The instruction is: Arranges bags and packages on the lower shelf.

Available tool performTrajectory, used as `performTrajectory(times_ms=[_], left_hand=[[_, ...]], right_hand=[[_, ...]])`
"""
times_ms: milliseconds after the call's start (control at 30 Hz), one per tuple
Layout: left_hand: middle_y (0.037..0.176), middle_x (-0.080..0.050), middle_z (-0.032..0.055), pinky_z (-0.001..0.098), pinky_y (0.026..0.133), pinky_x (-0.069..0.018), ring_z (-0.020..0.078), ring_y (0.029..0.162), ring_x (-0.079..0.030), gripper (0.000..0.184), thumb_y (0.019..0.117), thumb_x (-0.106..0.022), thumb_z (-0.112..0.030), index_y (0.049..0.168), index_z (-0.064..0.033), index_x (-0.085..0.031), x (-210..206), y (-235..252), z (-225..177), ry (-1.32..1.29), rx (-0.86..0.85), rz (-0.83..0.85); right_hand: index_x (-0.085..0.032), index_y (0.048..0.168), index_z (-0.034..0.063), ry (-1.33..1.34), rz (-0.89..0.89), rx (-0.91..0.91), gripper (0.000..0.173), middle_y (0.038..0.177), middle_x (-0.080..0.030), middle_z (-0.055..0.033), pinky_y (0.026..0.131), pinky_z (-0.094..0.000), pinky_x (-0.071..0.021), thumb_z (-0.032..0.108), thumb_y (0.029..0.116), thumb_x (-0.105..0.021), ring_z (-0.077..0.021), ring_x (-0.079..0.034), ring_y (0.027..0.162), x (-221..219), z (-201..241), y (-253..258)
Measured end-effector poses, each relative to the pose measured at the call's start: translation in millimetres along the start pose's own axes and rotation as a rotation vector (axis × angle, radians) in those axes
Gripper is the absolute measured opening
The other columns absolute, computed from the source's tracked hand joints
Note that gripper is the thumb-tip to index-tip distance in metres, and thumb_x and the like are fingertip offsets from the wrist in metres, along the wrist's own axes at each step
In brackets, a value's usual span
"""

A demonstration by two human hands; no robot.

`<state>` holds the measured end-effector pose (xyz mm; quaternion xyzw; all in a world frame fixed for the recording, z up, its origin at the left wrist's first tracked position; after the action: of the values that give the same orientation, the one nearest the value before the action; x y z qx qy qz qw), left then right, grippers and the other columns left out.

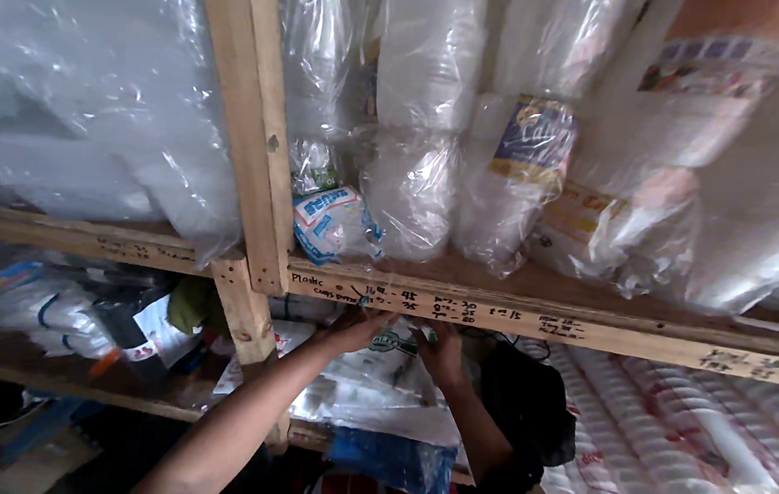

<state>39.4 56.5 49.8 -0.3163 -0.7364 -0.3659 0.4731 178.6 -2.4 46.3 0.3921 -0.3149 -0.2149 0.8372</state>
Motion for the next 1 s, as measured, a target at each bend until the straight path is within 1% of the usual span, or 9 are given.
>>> performTrajectory(times_ms=[67,200,367,467,533,667,733,833,1000], left_hand=[[0.136,-0.058,0.0281,0.0544,0.112,-0.0393,0.0435,0.13,-0.054,0.035,0.1035,-0.055,-0.01,0.136,0.0037,-0.055,6.7,-7.0,1.6,0.003,0.054,-0.033],[0.145,-0.054,0.0254,0.0532,0.116,-0.0343,0.0409,0.138,-0.049,0.046,0.1056,-0.054,-0.023,0.146,-0.0019,-0.05,9.6,-11.3,12.1,-0.032,0.134,-0.037],[0.146,-0.051,0.0276,0.0535,0.118,-0.0314,0.0412,0.14,-0.045,0.069,0.0961,-0.069,-0.04,0.148,0.0006,-0.047,11.0,-11.5,19.0,-0.058,0.164,-0.058],[0.146,-0.053,0.0252,0.0522,0.118,-0.0329,0.038,0.14,-0.047,0.065,0.1018,-0.056,-0.047,0.146,0.0008,-0.05,11.8,-10.6,18.9,-0.074,0.104,-0.145],[0.146,-0.053,0.0248,0.0527,0.118,-0.0336,0.038,0.14,-0.047,0.063,0.1043,-0.051,-0.047,0.146,0.0,-0.051,10.5,-9.2,21.2,-0.068,0.12,-0.141],[0.147,-0.052,0.0258,0.0531,0.118,-0.033,0.0393,0.141,-0.046,0.068,0.0999,-0.06,-0.048,0.146,0.0006,-0.049,10.5,-8.8,21.4,-0.071,0.142,-0.125],[0.146,-0.053,0.0245,0.0524,0.118,-0.0336,0.0379,0.14,-0.047,0.064,0.1022,-0.056,-0.047,0.146,-0.0008,-0.051,8.3,-7.7,23.1,-0.063,0.13,-0.131],[0.14,-0.059,0.0256,0.0547,0.114,-0.0377,0.0405,0.135,-0.053,0.049,0.1082,-0.045,-0.034,0.14,0.0006,-0.057,10.4,-4.9,21.4,0.008,0.116,-0.187],[0.13,-0.065,0.0246,0.0588,0.108,-0.0424,0.0431,0.127,-0.058,0.034,0.1081,-0.043,-0.019,0.128,-0.0018,-0.065,8.1,1.1,10.3,0.127,0.083,-0.222]], right_hand=[[-0.074,0.095,-0.0063,0.017,0.05,0.028,0.015,0.103,-0.073,-0.0219,0.089,-0.0463,-0.0583,-0.001,0.0815,-0.072,-0.0344,-0.072,0.098,-1.4,-0.2,-1.8],[-0.073,0.092,-0.0075,0.024,0.102,0.045,0.013,0.107,-0.072,-0.0256,0.091,-0.049,-0.0574,-0.003,0.0799,-0.071,-0.0386,-0.071,0.103,0.4,-1.1,-3.9],[-0.074,0.09,-0.006,0.055,0.016,0.048,0.013,0.11,-0.071,-0.0261,0.094,-0.0456,-0.0565,0.0,0.0788,-0.073,-0.0365,-0.069,0.107,8.6,-7.8,-6.9],[-0.074,0.09,-0.006,0.068,-0.007,0.074,0.011,0.11,-0.072,-0.0245,0.093,-0.0417,-0.0579,0.0,0.0807,-0.071,-0.0326,-0.071,0.105,9.1,-11.4,-10.7],[-0.073,0.09,-0.0058,0.068,-0.008,0.094,0.011,0.111,-0.072,-0.0237,0.093,-0.0392,-0.0582,0.0,0.0819,-0.069,-0.0308,-0.071,0.106,8.2,-11.6,-13.0],[-0.072,0.091,-0.0069,0.081,0.004,0.078,0.011,0.113,-0.072,-0.0238,0.094,-0.038,-0.0581,-0.002,0.0829,-0.066,-0.03,-0.071,0.108,5.3,-16.7,-18.9],[-0.071,0.092,-0.0079,0.105,0.008,0.076,0.012,0.113,-0.072,-0.0238,0.094,-0.0385,-0.0585,-0.003,0.0835,-0.065,-0.0299,-0.072,0.109,3.7,-18.3,-21.3],[-0.071,0.091,-0.0074,0.14,0.02,0.065,0.011,0.115,-0.072,-0.0228,0.095,-0.0399,-0.0586,-0.002,0.0839,-0.064,-0.03,-0.071,0.111,0.6,-20.8,-22.2],[-0.07,0.09,-0.0074,0.148,-0.001,0.099,0.012,0.117,-0.072,-0.0237,0.094,-0.0367,-0.0585,-0.001,0.0831,-0.062,-0.0277,-0.071,0.11,1.3,-18.3,-25.7]])
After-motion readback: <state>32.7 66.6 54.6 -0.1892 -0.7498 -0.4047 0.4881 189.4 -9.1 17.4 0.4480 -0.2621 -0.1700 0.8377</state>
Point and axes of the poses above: each hand's wrist, its own y-axis towards the middle knuckle, its own x-axis out of the back of the hand, z = x × y, the point moved 9 cm from there along y, towards the middle knuckle
